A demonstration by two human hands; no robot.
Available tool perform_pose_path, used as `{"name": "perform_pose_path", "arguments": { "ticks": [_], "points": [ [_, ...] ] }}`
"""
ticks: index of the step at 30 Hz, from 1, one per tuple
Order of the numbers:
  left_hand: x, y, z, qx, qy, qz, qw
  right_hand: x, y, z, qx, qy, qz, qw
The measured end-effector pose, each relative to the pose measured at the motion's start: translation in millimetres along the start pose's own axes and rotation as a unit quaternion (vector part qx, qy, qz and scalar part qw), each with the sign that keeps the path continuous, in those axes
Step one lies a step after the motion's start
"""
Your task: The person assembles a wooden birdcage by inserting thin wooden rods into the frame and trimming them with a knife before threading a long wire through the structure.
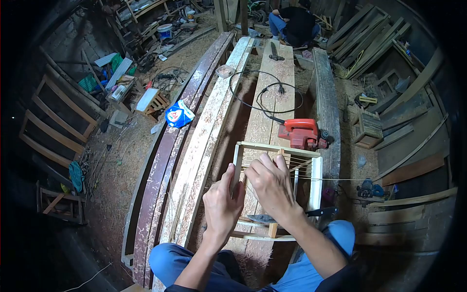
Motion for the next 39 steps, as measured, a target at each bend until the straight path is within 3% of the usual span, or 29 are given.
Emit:
{"name": "perform_pose_path", "arguments": {
  "ticks": [12,17,34,37,39],
  "points": [
    [-1.5,0.8,1.5,-0.006,0.009,-0.011,1.0,-2.8,10.5,-3.6,-0.012,-0.024,0.027,0.999],
    [-1.2,-0.1,-0.7,-0.029,0.031,-0.005,0.999,-8.9,11.3,0.9,-0.02,-0.042,-0.008,0.999],
    [-3.3,-0.5,1.8,0.002,-0.005,-0.021,1.0,-0.4,-4.2,-8.1,-0.079,0.005,-0.02,0.997],
    [-2.3,-0.8,4.8,0.019,0.014,-0.037,0.999,-1.3,1.8,-5.9,-0.07,-0.006,-0.013,0.997],
    [-2.6,1.1,3.5,0.029,-0.02,-0.025,0.999,-6.3,4.4,4.7,0.012,-0.037,0.001,0.999]
  ]
}}
Point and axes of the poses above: each hand's wrist, its own x-axis towards the middle knuckle, its own y-axis out of the back of the hand, z = x × y, the point moved 8 cm from there along x, towards the middle knuckle, and after that the axes turned 7 degrees about -x, right-handed, at the moved point
